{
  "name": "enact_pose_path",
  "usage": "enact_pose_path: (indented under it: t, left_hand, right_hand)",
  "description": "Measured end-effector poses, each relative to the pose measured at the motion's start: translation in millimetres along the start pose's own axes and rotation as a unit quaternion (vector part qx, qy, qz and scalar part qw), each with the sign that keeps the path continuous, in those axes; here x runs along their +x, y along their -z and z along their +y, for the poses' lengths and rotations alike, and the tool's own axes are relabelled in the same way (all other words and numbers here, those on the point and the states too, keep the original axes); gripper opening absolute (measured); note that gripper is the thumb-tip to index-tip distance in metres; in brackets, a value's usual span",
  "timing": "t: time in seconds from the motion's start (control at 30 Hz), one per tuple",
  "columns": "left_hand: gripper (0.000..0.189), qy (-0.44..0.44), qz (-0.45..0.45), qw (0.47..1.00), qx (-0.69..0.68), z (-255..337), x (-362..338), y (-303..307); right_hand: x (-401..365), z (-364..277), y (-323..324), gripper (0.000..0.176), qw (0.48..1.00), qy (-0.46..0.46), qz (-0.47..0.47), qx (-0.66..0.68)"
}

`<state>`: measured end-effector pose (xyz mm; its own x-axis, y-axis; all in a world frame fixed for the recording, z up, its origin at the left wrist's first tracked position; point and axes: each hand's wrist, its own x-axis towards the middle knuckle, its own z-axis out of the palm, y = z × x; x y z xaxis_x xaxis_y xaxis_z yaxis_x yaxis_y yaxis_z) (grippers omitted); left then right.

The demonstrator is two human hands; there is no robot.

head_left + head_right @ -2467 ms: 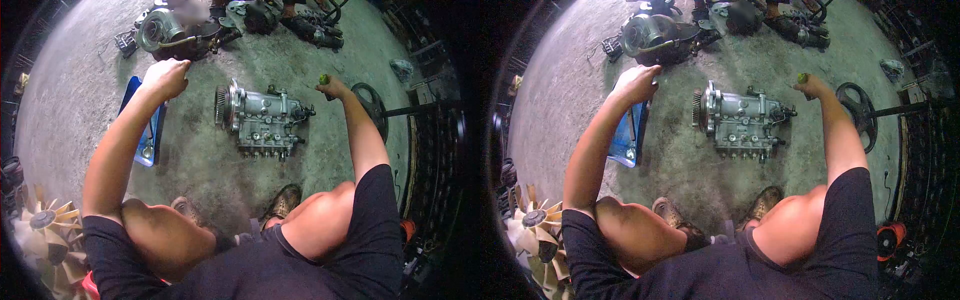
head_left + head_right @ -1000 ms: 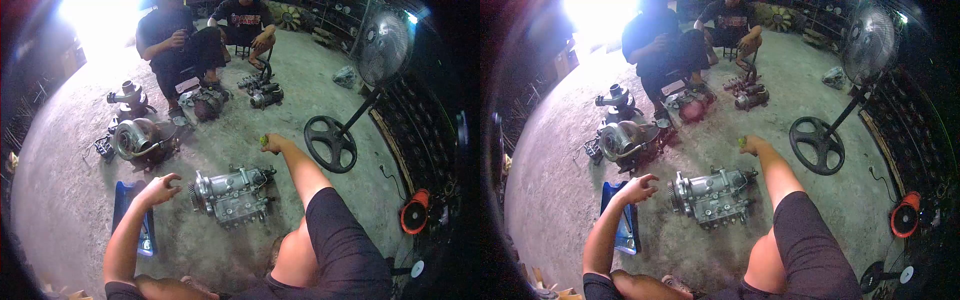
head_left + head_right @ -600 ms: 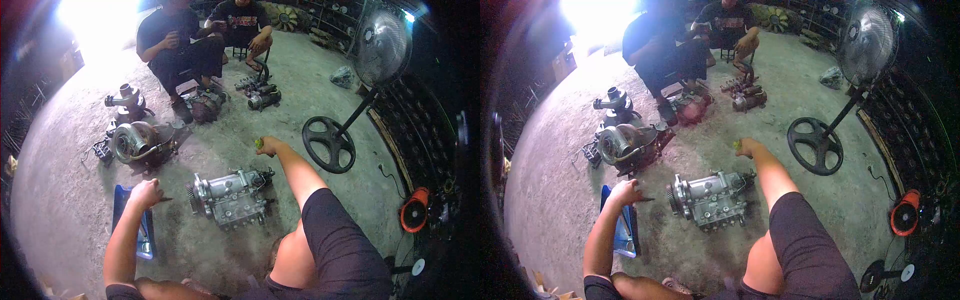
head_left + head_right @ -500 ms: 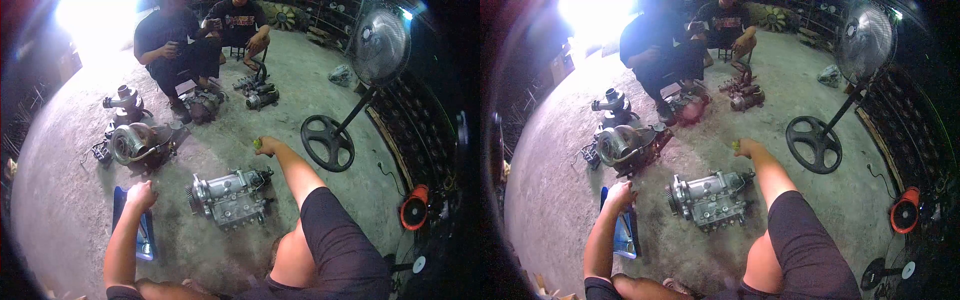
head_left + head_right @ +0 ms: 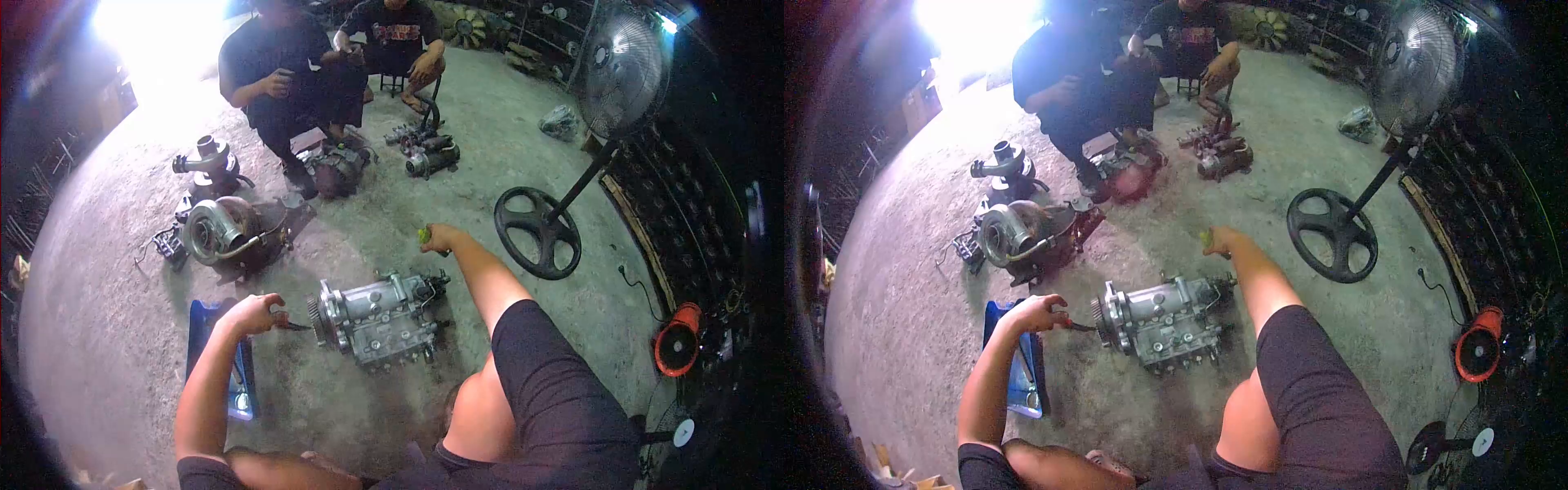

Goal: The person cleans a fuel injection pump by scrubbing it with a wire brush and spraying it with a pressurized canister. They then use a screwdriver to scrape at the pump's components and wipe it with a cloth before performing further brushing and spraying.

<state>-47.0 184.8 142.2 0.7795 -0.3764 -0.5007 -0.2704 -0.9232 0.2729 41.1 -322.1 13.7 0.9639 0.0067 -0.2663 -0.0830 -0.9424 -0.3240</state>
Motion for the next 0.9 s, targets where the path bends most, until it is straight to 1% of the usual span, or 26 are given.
enact_pose_path:
  t: [0.1, 0.13, 0.2, 0.23, 0.27, 0.3, 0.33, 0.37, 0.47, 0.5, 0.57, 0.6, 0.67, 0.7, 0.77, 0.8, 0.9]
  left_hand:
    - [0.052, 0.065, 0.022, 0.988, 0.14, -11, -5, -9]
    - [0.051, 0.1, 0.014, 0.981, 0.163, -10, -9, -6]
    - [0.051, 0.086, 0.033, 0.983, 0.162, -10, -9, -2]
    - [0.051, 0.078, 0.041, 0.983, 0.16, -13, -8, -3]
    - [0.051, 0.029, 0.073, 0.988, 0.135, -22, 1, -10]
    - [0.049, 0.019, 0.041, 0.999, 0.015, -16, 0, -6]
    - [0.047, 0.008, 0.008, 0.994, -0.105, -2, -1, 1]
    - [0.045, -0.003, -0.024, 0.974, -0.223, 8, -1, 5]
    - [0.043, -0.12, -0.032, 0.93, -0.347, 14, 4, 2]
    - [0.043, -0.093, -0.023, 0.951, -0.294, 13, 4, 4]
    - [0.044, -0.039, -0.006, 0.982, -0.183, 13, 4, 8]
    - [0.045, -0.034, 0.02, 0.994, -0.102, 5, 6, 1]
    - [0.047, -0.025, 0.075, 0.995, 0.063, -14, 13, -16]
    - [0.045, 0.014, 0.062, 0.993, 0.097, -12, 8, -14]
    - [0.041, 0.093, 0.032, 0.982, 0.161, -11, -2, -11]
    - [0.032, 0.124, 0.033, 0.979, 0.159, -10, -8, -9]
    - [0.027, 0.14, 0.033, 0.979, 0.147, -23, -3, -10]
  right_hand:
    - [-16, -12, 22, 0.07, 0.996, -0.038, -0.075, 0.032]
    - [-13, -8, 19, 0.073, 0.997, -0.03, -0.069, 0.017]
    - [-7, 2, 13, 0.08, 0.998, -0.016, -0.052, -0.011]
    - [-4, 5, 13, 0.081, 0.997, -0.022, -0.071, -0.004]
    - [-2, 7, 12, 0.082, 0.996, -0.03, -0.089, 0.002]
    - [0, 9, 13, 0.083, 0.993, -0.038, -0.107, 0.008]
    - [1, 11, 12, 0.083, 0.995, -0.032, -0.095, 0.007]
    - [1, 12, 10, 0.084, 0.996, -0.027, -0.082, 0.006]
    - [-2, 9, 11, 0.088, 0.999, -0.003, -0.053, 0.001]
    - [-4, 7, 11, 0.089, 0.999, 0.005, -0.047, 0.0]
    - [-3, 2, 16, 0.087, 0.994, -0.021, -0.099, 0.028]
    - [-2, 1, 18, 0.085, 0.991, -0.035, -0.125, 0.042]
    - [-1, 7, 9, 0.078, 0.998, -0.006, -0.065, 0.002]
    - [-2, 5, 11, 0.075, 0.999, 0.01, -0.034, -0.017]
    - [-6, 4, 20, 0.073, 0.998, -0.021, -0.066, -0.008]
    - [-9, 1, 19, 0.071, 0.996, -0.035, -0.085, 0.0]
    - [17, 39, -4, 0.071, 0.999, 0.007, -0.037, 0.036]
